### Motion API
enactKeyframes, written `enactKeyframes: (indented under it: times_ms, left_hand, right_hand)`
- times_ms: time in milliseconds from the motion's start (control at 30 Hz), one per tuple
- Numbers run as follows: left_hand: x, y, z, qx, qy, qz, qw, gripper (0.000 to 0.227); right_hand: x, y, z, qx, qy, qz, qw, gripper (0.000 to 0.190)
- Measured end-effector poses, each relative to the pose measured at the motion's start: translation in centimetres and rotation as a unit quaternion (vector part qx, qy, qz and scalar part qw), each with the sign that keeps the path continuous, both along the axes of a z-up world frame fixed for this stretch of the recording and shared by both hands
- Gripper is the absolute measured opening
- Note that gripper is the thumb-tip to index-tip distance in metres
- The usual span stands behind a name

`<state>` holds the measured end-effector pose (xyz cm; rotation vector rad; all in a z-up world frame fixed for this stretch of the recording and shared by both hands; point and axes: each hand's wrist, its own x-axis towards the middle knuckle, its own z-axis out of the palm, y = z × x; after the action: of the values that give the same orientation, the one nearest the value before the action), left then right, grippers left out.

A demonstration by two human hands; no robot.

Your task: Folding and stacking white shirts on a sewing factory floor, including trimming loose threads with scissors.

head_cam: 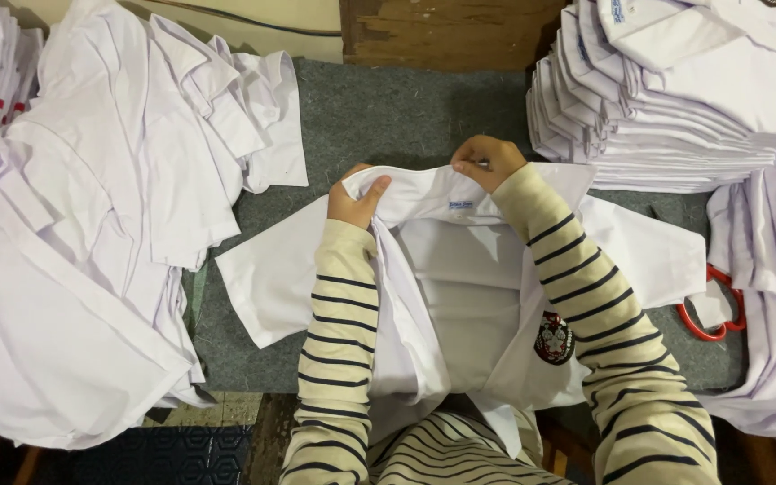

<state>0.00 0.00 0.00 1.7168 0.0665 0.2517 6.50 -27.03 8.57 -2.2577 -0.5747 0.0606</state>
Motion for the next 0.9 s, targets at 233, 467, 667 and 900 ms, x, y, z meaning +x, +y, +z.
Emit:
enactKeyframes:
  times_ms: [233, 467, 667, 900]
  left_hand:
    - [-1.3, 0.2, 2.9, 0.139, -0.121, 0.102, 0.978, 0.057]
    - [-1.9, -7.5, 6.7, 0.440, -0.328, 0.142, 0.824, 0.025]
    - [2.4, -9.8, 0.3, 0.470, -0.157, -0.073, 0.866, 0.039]
    - [1.7, -7.5, 1.3, 0.324, -0.168, -0.082, 0.928, 0.018]
  right_hand:
    - [-2.2, -1.4, -4.1, 0.022, -0.012, -0.052, 0.998, 0.011]
    - [-3.3, -1.1, -4.8, 0.082, -0.054, -0.074, 0.992, 0.012]
    - [-3.9, -1.2, -4.9, 0.118, -0.075, -0.111, 0.984, 0.007]
    - [-11.1, -10.5, -2.0, 0.157, -0.237, -0.196, 0.939, 0.010]
